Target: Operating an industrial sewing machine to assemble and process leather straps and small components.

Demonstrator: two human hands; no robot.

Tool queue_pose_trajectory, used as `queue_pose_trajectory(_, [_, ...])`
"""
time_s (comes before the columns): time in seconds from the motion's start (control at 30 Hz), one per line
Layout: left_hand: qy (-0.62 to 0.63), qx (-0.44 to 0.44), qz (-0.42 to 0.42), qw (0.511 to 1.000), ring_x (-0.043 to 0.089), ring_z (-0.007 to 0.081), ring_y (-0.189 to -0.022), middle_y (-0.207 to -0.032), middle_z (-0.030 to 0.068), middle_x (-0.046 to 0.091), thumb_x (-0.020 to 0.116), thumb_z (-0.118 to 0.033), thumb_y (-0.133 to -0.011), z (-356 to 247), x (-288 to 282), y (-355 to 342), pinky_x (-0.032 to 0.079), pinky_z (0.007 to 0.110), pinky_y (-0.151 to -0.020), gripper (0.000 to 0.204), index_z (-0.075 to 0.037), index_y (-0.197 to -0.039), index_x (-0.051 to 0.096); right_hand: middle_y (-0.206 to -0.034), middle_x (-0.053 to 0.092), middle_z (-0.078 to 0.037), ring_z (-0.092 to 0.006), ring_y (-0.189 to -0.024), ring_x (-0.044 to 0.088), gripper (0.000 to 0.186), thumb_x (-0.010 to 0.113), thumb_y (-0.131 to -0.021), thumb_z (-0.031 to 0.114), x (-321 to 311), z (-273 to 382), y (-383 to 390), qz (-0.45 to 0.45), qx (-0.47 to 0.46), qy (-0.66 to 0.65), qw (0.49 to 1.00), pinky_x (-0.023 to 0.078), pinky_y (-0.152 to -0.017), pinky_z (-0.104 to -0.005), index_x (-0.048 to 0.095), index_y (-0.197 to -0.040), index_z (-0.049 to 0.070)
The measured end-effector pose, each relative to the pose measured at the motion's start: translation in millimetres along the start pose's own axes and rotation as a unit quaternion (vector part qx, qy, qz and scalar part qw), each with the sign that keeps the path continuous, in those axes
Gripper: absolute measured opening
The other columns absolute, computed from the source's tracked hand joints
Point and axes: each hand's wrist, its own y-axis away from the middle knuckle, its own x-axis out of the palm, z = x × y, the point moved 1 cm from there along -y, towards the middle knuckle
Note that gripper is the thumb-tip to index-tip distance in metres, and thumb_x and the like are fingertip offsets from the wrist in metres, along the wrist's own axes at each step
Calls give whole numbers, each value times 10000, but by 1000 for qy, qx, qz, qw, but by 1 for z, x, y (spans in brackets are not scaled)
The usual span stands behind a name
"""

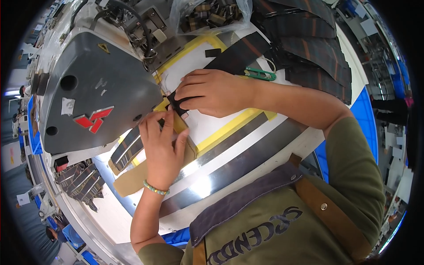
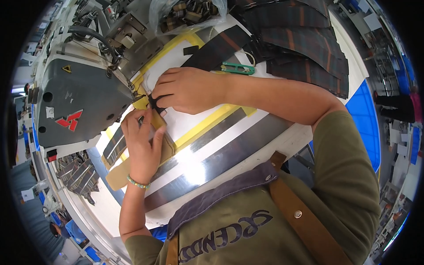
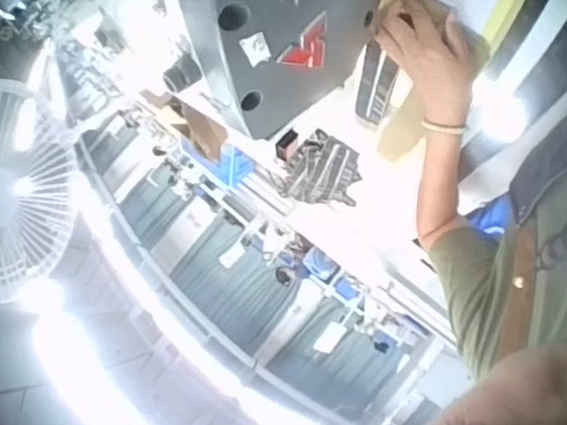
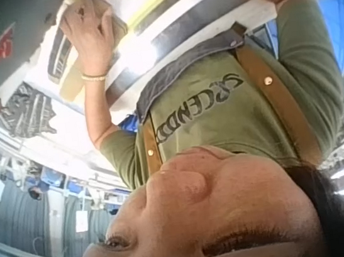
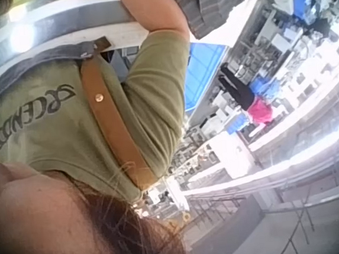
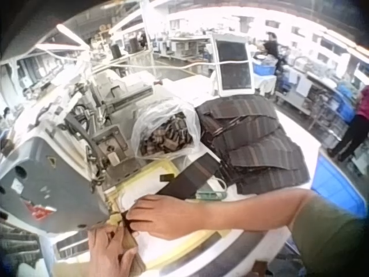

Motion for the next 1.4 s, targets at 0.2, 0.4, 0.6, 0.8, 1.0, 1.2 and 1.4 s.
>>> queue_pose_trajectory(0.2, [-45, 29, 25, 998, 482, 442, -1333, -1370, 210, 564, 786, -119, -902, -7, 4, -3, 408, 551, -1142, 508, 85, -1349, 658, -1366, 729, -62, -248, -1243, 682, 479, 764, -832, 74, 4, 5, 1, -9, -8, 23, 1000, 584, -1044, -407, 748, -1311, 58])
queue_pose_trajectory(0.4, [76, -105, 9, 991, 509, 446, -1331, -1466, 234, 547, 623, -149, -1082, 17, -6, -4, 396, 501, -1179, 376, 1, -1422, 678, -1340, 751, -71, -240, -1246, 686, 495, 770, -864, 106, 6, 3, 1, 10, -4, 53, 999, 579, -1043, -409, 731, -1349, 17])
queue_pose_trajectory(0.6, [-59, 31, 64, 996, 497, 439, -1364, -1583, 245, 485, 645, -277, -1073, 24, -1, -20, 347, 493, -1219, 607, -16, -1605, 514, -1324, 756, -72, -233, -1243, 685, 471, 775, -874, 118, 6, 2, 0, 14, 12, 40, 999, 571, -1043, -405, 740, -1333, 18])
queue_pose_trajectory(0.8, [-134, -8, 73, 988, 559, 414, -1309, -1583, 205, 556, 697, -319, -1041, 31, -7, -13, 376, 495, -1196, 665, 30, -1577, 513, -1338, 750, -65, -227, -1250, 680, 475, 776, -860, 111, 7, 1, 0, 0, 5, 47, 999, 560, -1050, -403, 742, -1327, 31])
queue_pose_trajectory(1.0, [-171, 5, -7, 985, 557, 430, -1346, -1564, 182, 585, 755, -254, -995, 34, -18, 4, 449, 509, -1144, 616, 8, -1525, 580, -1364, 741, -57, -221, -1267, 675, 473, 770, -857, 115, 8, 1, -2, 6, 11, 51, 999, 553, -1067, -402, 742, -1323, 37])
queue_pose_trajectory(1.2, [-122, 45, 16, 991, 563, 382, -1312, -1505, 146, 611, 799, -255, -935, 26, -9, -4, 460, 509, -1125, 677, -4, -1528, 591, -1350, 749, -48, -217, -1276, 674, 449, 762, -860, 110, 5, 1, -4, 5, 5, 62, 998, 553, -1072, -399, 754, -1303, 36])
queue_pose_trajectory(1.4, [-74, 24, 17, 997, 573, 379, -1307, -1503, 144, 627, 814, -165, -913, 28, -15, -5, 468, 464, -1151, 640, 11, -1497, 619, -1325, 760, -47, -217, -1259, 685, 446, 760, -859, 95, 6, -2, -5, -2, 12, 44, 999, 566, -1053, -390, 757, -1301, 34])
